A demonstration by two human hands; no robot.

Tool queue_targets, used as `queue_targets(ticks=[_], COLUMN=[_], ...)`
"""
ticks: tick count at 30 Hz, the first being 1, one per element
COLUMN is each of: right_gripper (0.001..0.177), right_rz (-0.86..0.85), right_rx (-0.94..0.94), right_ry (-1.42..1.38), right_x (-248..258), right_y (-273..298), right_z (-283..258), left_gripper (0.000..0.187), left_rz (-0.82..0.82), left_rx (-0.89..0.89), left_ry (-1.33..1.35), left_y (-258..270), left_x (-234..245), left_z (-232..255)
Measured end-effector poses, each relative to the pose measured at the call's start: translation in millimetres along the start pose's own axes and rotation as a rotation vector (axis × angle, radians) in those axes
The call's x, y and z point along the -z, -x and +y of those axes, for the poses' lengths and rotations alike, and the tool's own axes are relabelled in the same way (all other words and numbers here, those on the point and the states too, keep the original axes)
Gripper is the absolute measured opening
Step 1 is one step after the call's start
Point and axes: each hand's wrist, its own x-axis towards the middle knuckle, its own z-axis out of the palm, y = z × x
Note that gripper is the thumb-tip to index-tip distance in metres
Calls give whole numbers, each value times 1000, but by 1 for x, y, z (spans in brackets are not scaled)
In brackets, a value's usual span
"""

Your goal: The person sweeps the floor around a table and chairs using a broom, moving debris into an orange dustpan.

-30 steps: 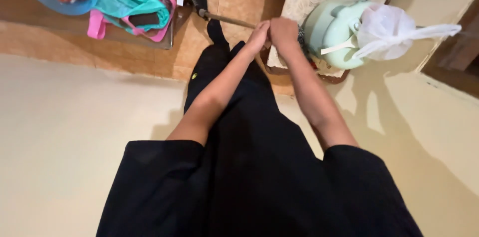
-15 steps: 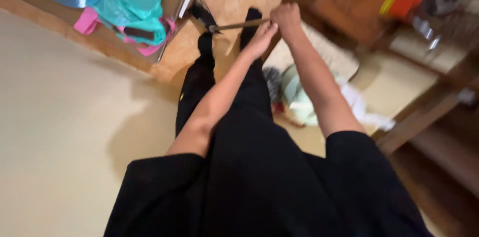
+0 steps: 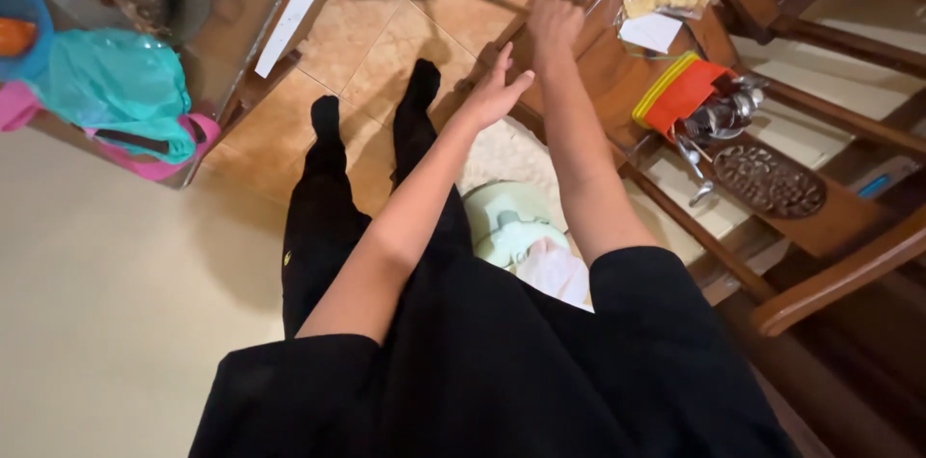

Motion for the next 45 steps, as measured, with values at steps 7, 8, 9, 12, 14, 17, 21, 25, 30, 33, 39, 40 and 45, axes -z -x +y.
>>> queue_targets(ticks=[7, 8, 9, 12, 14, 17, 21, 25, 30, 33, 39, 40, 45], right_gripper=[11, 11, 15, 23, 15, 18, 26, 23, 18, 16, 17, 17, 21], right_rz=[328, 314, 294, 180, 288, 325, 57, -75, -206, -253, -237, -213, -36], right_rx=[-13, -31, -51, -75, -31, 69, 147, 305, 371, 353, 176, 146, -1], right_ry=[158, 177, 194, -8, 19, -161, -275, -372, -426, -390, -386, -395, -376], right_x=[48, 61, 72, 107, 126, 157, 198, 187, 128, 98, 87, 88, 70], right_y=[-25, -22, -14, 19, 56, 131, 183, 178, 143, 126, 105, 103, 70], right_z=[32, 37, 41, 53, 63, 72, 50, 9, -41, -56, -15, -1, 40], left_gripper=[75, 74, 70, 62, 58, 55, 39, 32, 34, 33, 34, 41, 49], left_rz=[140, 148, 173, 229, 233, 270, 179, 201, 414, 416, 297, 263, 197], left_rx=[65, 42, 14, -41, -31, -33, 258, 295, 372, 435, 430, 382, 138], left_ry=[-126, -84, -82, -57, -17, 8, 375, 888, 683, 521, 414, 232, -265], left_y=[-16, -21, -26, -39, -45, -55, -67, -73, -81, -100, -171, -185, -260], left_x=[17, 18, 19, 24, 25, 16, -1, -5, 33, 42, -4, -15, -39], left_z=[31, 29, 25, 20, 18, 12, -16, -68, -130, -148, -132, -123, -65])
